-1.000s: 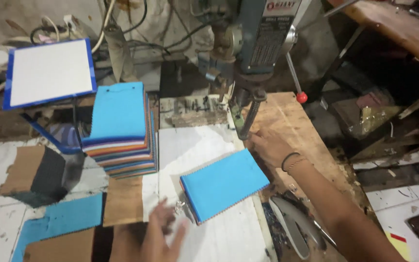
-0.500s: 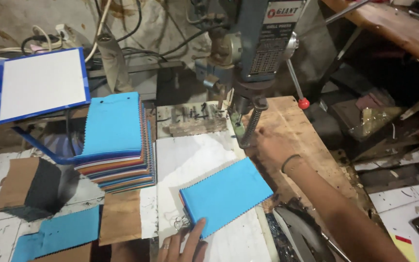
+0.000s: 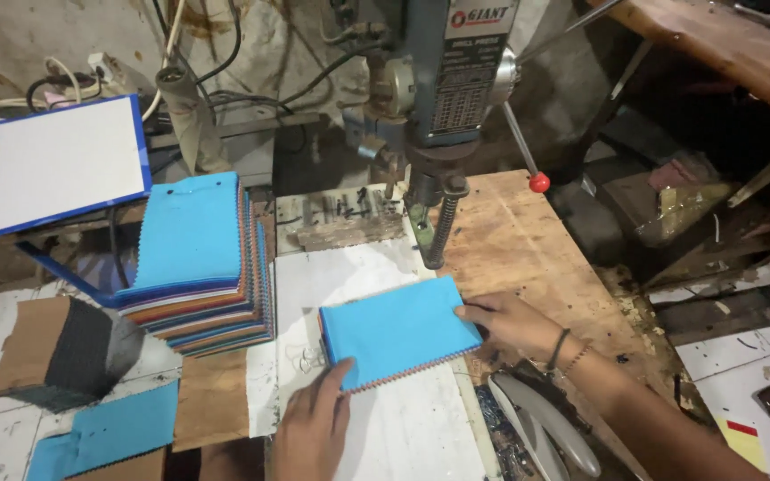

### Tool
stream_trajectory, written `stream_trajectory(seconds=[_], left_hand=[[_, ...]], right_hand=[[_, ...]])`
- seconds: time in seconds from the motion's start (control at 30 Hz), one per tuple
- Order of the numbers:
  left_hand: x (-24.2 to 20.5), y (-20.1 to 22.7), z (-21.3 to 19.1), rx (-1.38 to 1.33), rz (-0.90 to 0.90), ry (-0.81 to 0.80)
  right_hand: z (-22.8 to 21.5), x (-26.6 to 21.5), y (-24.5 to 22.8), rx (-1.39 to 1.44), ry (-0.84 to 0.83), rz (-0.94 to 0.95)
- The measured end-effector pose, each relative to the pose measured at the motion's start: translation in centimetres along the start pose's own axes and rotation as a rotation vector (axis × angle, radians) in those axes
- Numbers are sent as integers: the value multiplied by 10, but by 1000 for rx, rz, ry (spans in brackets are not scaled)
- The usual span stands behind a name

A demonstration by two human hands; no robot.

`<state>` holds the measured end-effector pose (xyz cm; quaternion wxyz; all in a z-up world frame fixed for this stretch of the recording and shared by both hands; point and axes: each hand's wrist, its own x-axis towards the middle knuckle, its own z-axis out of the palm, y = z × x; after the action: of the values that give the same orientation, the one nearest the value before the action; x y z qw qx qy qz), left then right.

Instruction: Assembling fabric swatch books by stacking materials, clipping them, stapling the spine, and drilling holes for binding.

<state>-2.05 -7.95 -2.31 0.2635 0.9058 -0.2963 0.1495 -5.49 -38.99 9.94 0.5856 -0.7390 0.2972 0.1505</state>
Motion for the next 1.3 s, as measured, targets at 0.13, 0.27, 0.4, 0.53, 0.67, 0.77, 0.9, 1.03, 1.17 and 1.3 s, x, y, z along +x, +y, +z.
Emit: stream_trajectory(seconds=[0.13,0.27,0.4,0.53,0.67,0.77,0.9,1.03,1.17,1.3], left_hand=[[36,-4,-11,-90,-49,-164],[68,-17,-3,-169,54,-128],[97,-28,14,-167,60,-93],[112,-37,23,-201,91,-65],[116,-35,22,-125,-49,-126],[116,-30,16,-178,-94,-142],[114,-32,18,-239,-162,-149],[110,-33,26,-218,-112,-57],[111,-13,12,-232,-205,-80],[112,-1,1,-350,-469,-143]], right_hand=[[-3,27,0,-129,80,-71],[-2,47,-9,14,117,-49],[-1,68,-16,110,190,-90],[0,84,-23,63,244,-71],[-2,108,-20,30,242,-130],[-6,107,-24,-9,223,-126],[-12,113,-15,-42,207,-160],[-15,118,-14,-217,246,-195],[-15,121,-17,-429,250,-224],[-13,120,-23,-434,241,-215]])
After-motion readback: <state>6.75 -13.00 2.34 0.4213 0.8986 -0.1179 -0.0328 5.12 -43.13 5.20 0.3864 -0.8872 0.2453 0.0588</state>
